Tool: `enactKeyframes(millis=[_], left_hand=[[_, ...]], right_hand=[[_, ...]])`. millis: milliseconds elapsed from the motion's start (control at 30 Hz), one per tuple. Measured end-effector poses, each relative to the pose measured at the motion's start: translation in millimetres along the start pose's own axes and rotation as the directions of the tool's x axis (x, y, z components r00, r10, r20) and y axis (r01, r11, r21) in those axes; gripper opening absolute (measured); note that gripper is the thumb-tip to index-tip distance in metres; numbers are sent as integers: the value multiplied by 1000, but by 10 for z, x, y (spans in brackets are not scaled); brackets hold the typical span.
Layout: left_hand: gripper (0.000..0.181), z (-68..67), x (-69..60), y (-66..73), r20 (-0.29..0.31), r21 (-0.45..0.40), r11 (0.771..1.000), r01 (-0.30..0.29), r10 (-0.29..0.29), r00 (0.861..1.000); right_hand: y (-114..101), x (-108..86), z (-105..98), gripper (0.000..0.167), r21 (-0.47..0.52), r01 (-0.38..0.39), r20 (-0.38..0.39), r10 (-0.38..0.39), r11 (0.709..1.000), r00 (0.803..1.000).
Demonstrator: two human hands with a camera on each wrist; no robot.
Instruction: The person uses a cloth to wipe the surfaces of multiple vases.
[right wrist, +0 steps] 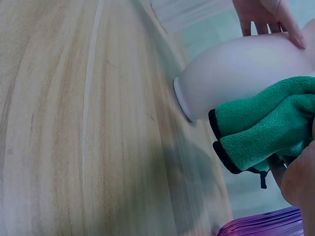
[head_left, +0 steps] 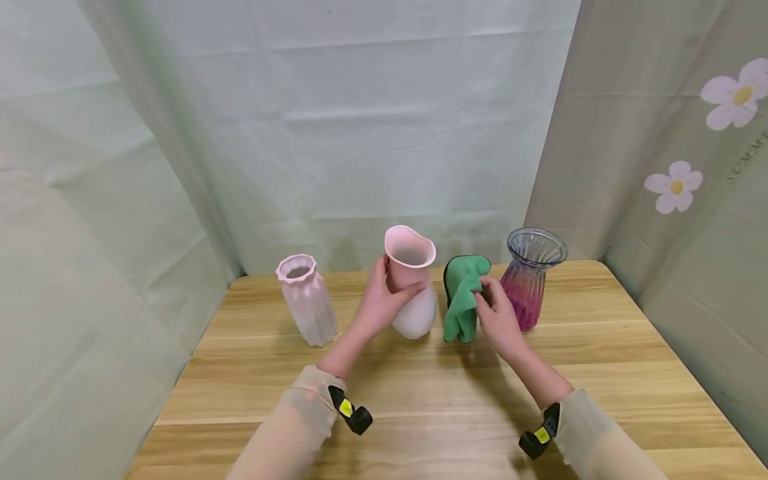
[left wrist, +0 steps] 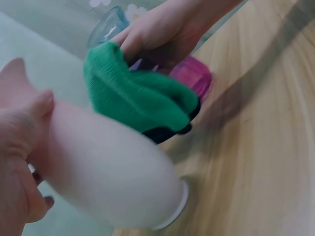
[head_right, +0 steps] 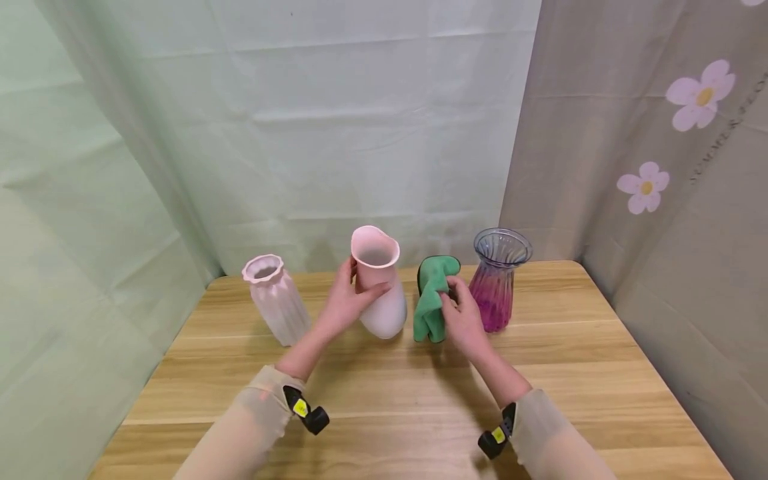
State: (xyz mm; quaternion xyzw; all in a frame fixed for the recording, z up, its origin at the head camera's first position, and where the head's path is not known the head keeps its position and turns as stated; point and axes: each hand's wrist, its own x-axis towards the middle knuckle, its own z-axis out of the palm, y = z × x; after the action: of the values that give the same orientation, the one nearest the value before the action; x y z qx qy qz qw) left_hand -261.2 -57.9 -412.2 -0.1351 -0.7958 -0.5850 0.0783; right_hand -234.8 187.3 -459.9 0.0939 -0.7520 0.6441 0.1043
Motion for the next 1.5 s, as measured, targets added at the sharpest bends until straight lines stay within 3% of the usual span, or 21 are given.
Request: enactKeyframes(millis=[100,233,400,700,967,1100,1300,1500], left_hand=[[83,-105,62,-12,96,1,1000,-20,20,995],[77,-231,146,-52,208,5,999,-34,32,978],[78,-311,207,-90,284,8,999,-36,33,958],[77,-371,210,-108,331,25,998,-49,38,943],[76,-394,227,-97,340,5,999,-35,31,940],[75,-391,244,-80,348,-1,999,-37,35,937],[73,-389,254,-93,345,11,999,-43,36,938],[73,-389,220,-128,352,28,999,-39,26,936]], right_hand=[[2,23,-7,29,-15,1,-4,-1,1000,1000],[-9,54,-12,28,-27,15,-3,-15,1000,1000],[-85,108,24,28,-37,32,10,-32,999,999],[-357,311,201,24,-23,118,53,-117,993,992],[-588,485,357,27,15,158,78,-158,987,984],[-573,517,375,27,22,140,85,-141,990,986],[-486,503,364,25,-65,95,132,-86,993,988],[-199,378,341,22,-132,46,171,-23,990,985]])
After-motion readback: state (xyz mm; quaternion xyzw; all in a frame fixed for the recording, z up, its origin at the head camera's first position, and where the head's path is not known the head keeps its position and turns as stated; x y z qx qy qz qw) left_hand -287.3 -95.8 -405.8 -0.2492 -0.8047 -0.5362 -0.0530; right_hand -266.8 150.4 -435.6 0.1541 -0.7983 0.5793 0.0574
